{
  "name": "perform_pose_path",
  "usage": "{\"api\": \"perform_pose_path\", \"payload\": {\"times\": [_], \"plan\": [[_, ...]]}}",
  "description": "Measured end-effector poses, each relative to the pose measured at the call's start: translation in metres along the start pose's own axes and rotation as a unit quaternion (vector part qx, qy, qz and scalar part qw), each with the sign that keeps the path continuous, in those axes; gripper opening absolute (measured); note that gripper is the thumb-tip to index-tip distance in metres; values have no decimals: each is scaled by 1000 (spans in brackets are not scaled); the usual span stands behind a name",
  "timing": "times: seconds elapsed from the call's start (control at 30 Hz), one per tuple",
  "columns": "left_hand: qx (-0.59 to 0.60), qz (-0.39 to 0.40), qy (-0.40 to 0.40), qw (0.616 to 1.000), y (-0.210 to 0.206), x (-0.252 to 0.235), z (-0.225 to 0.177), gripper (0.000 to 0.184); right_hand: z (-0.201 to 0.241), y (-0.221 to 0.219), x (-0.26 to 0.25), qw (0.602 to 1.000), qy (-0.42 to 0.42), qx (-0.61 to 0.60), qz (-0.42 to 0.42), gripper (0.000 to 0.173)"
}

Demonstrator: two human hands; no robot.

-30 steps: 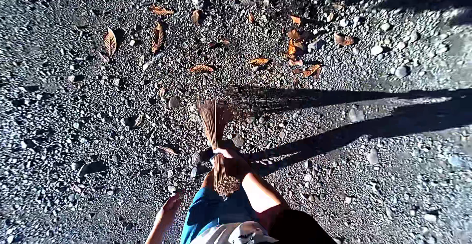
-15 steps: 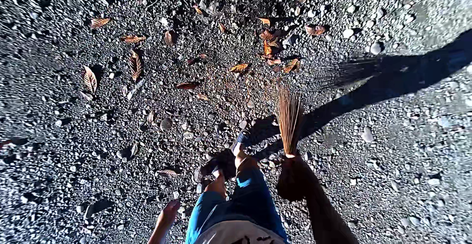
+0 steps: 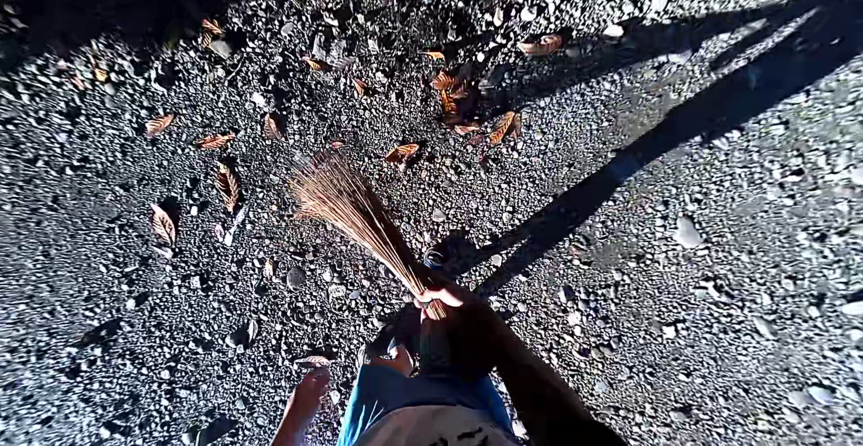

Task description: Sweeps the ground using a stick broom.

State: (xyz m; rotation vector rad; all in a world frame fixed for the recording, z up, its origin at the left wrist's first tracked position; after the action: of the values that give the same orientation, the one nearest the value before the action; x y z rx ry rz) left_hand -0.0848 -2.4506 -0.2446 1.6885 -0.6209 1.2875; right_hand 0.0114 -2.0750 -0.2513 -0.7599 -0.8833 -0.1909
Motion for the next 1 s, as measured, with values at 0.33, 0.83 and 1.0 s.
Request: {"api": "perform_pose_path", "payload": {"times": [0.33,0.83,1.0], "plan": [[-67,17,4,998,-12,12,-59,43,71,196,49,901,143,-122,-391,34],[-116,17,-64,991,7,3,-201,47,116,105,48,992,64,42,-99,80],[-159,60,-43,985,6,-28,-252,45,135,187,124,906,39,-140,-398,34]]}}
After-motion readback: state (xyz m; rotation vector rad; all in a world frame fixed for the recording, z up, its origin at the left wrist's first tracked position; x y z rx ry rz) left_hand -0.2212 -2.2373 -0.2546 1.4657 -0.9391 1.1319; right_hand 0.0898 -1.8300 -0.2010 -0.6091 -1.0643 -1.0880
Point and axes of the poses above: each hand's wrist, its own x-axis away from the middle knuckle, its own y-axis out of the back of the hand, z = x × y, the point moved 1 cm from there along -x, towards the middle knuckle, and after that the axes turned 3 degrees about y, right-handed, at the moved point
